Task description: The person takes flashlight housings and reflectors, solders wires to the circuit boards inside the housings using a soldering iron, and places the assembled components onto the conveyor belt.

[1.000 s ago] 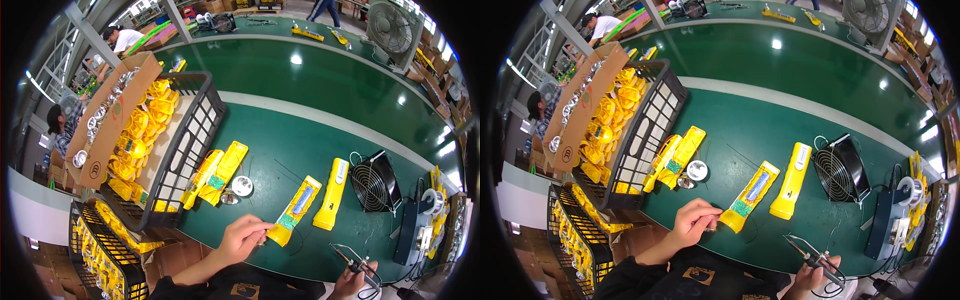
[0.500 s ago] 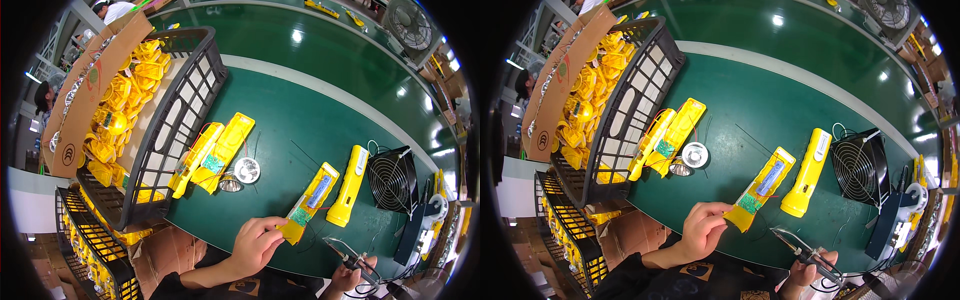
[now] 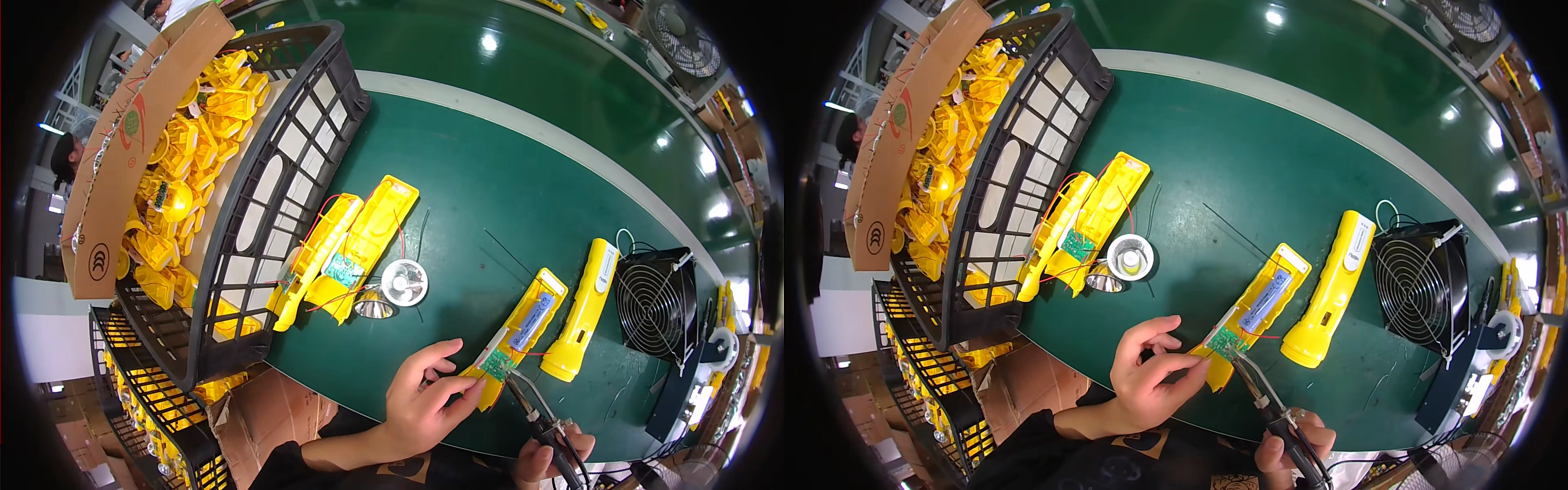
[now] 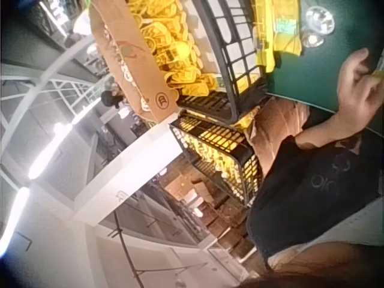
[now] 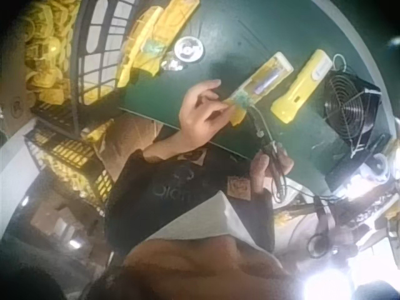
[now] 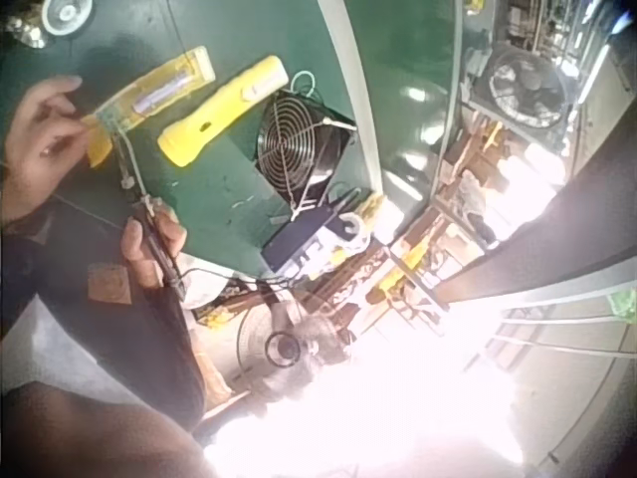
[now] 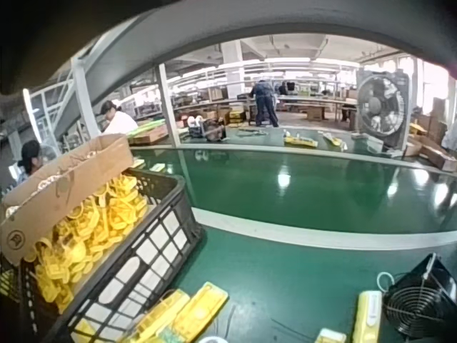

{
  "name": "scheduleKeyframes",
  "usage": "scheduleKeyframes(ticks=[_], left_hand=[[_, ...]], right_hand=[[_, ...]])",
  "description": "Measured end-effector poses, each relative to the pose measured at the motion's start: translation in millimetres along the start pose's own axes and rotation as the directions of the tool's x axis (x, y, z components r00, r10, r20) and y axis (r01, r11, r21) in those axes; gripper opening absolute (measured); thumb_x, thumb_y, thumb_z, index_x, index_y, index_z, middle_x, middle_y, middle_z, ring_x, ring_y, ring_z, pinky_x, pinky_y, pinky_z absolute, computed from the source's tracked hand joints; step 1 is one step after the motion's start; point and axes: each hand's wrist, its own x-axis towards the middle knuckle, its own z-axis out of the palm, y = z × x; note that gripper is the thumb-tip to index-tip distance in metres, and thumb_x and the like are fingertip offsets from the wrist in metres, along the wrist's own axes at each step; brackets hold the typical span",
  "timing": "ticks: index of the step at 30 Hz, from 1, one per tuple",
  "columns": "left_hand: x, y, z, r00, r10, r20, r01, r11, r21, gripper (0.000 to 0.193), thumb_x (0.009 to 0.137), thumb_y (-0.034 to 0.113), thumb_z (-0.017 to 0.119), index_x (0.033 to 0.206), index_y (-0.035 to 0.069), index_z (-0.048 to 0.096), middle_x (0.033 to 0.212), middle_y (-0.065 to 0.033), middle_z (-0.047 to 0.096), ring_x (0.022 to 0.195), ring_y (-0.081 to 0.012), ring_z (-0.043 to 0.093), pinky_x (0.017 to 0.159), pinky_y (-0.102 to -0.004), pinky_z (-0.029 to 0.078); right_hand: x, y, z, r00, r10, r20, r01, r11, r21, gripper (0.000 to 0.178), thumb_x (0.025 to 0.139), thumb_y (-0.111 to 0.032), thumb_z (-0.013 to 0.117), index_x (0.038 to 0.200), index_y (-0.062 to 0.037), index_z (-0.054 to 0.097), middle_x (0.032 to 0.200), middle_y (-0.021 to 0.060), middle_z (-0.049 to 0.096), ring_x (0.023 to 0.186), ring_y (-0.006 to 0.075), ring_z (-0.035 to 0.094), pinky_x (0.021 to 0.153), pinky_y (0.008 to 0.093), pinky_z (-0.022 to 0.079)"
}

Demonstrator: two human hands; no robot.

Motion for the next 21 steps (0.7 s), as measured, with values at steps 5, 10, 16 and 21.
scheduleKeyframes(ticks=[5, 10, 16, 21], left_hand=[[1, 0, 1, 0.999, -0.042, 0.003, 0.042, 0.999, 0.026, 0.018, 0.059, 0.000, 0.073, 0.072, 0.005, 0.064, 0.106, -0.0127, 0.051, 0.068, -0.0122, 0.052, 0.051, -0.0203, 0.040], [4, 6, -1, 0.997, -0.076, 0.021, 0.074, 0.995, 0.065, 0.017, 0.059, 0.002, 0.074, 0.072, 0.006, 0.063, 0.105, -0.0116, 0.052, 0.069, -0.0133, 0.053, 0.050, -0.0210, 0.041], [8, 10, -2, 0.992, -0.104, 0.065, 0.095, 0.987, 0.126, 0.018, 0.059, 0.002, 0.074, 0.072, 0.006, 0.063, 0.103, -0.0104, 0.053, 0.068, -0.0136, 0.053, 0.051, -0.0216, 0.044], [11, 11, -4, 0.991, -0.110, 0.076, 0.094, 0.979, 0.182, 0.017, 0.058, 0.002, 0.074, 0.071, 0.006, 0.062, 0.102, -0.0088, 0.054, 0.068, -0.0136, 0.053, 0.051, -0.0221, 0.044]], right_hand=[[-1, -1, -3, 0.994, 0.064, 0.091, -0.060, 0.997, -0.049, 0.050, 0.069, -0.041, 0.068, 0.078, -0.0061, 0.033, 0.062, 0.0069, 0.048, 0.054, 0.0147, 0.048, 0.054, 0.0253, 0.040], [0, -1, -1, 0.998, 0.059, 0.017, -0.058, 0.998, -0.025, 0.050, 0.068, -0.040, 0.069, 0.078, -0.0067, 0.033, 0.060, 0.0051, 0.048, 0.053, 0.0137, 0.048, 0.055, 0.0249, 0.040], [3, -5, -3, 0.995, 0.078, 0.064, -0.075, 0.996, -0.044, 0.049, 0.067, -0.038, 0.070, 0.077, -0.0072, 0.033, 0.060, 0.0049, 0.049, 0.054, 0.0126, 0.049, 0.055, 0.0243, 0.040], [6, -18, 0, 0.975, 0.200, 0.093, -0.199, 0.980, -0.014, 0.048, 0.067, -0.037, 0.069, 0.077, -0.0072, 0.033, 0.061, 0.0049, 0.048, 0.055, 0.0123, 0.047, 0.055, 0.0248, 0.039]])
